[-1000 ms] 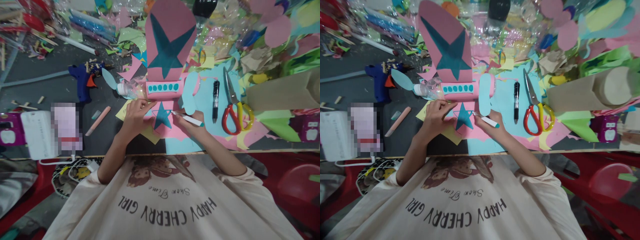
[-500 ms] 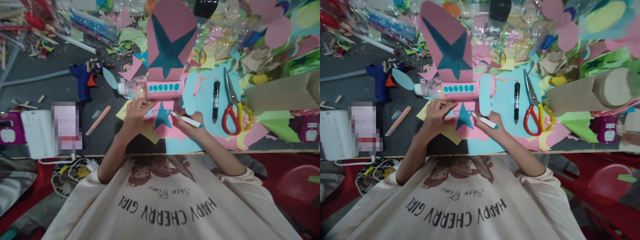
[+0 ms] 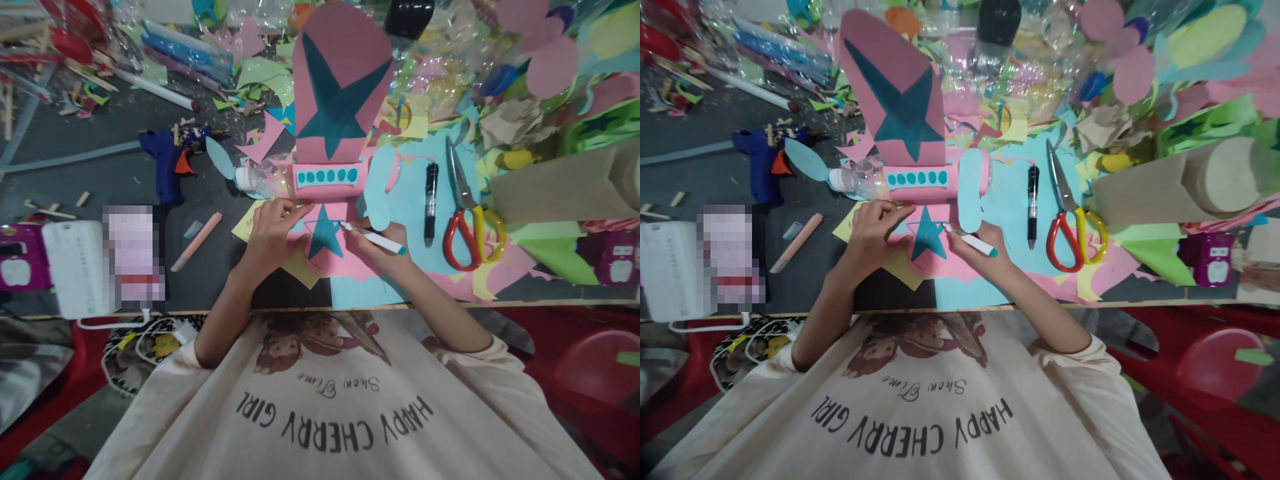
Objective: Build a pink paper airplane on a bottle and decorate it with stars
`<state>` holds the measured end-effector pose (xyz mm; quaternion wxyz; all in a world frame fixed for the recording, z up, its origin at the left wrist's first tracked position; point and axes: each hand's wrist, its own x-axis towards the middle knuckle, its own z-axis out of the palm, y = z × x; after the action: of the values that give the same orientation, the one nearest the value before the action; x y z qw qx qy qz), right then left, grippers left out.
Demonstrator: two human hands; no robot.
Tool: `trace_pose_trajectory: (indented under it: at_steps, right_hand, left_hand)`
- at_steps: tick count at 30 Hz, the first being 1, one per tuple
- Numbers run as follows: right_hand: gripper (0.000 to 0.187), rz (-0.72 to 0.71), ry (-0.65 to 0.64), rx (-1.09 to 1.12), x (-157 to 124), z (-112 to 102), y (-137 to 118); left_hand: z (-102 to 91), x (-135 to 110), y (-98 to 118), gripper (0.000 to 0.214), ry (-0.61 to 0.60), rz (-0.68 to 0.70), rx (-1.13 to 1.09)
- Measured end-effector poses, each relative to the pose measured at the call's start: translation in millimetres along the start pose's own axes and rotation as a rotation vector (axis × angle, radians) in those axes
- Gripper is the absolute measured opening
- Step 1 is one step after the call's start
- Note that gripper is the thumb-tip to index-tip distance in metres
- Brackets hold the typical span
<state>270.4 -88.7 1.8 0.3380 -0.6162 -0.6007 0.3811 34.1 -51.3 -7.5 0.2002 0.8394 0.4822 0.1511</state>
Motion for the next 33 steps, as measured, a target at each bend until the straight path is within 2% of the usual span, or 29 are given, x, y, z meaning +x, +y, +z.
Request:
trace_pose_trajectory:
  at_steps: [6,11,18,25,29,33]
  right_hand:
    - [0.023,-0.027,-0.055,0.018,1.4,-2.9,-1.5]
    - [0.025,-0.014,-0.027,0.051,1.2,-0.6,2.1]
    - [0.024,-0.025,-0.094,0.123,0.6,-0.8,5.1]
    - [0.027,0.027,-0.059,0.057,0.8,-1.0,-0.5]
    - [0.026,-0.001,-0.082,0.095,0.9,-0.9,2.0]
    - [0.027,-0.007,-0.026,0.059,2.1,-1.1,-2.2]
  left_hand:
    - [0.6,-0.1,-0.9,0.048,0.001,0.007,0.012]
    - [1.3,-0.5,-1.4,0.048,0.031,0.024,0.006]
    - [2.7,-0.6,-1.7,0.044,0.039,0.022,0.018]
    - [2.4,-0.7,-2.3,0.045,0.053,0.041,0.024]
    - [2.3,-0.7,-2.9,0.045,0.030,0.028,0.008]
    - [2.0,-0.8,-2.4,0.045,0.020,0.014,-0.006]
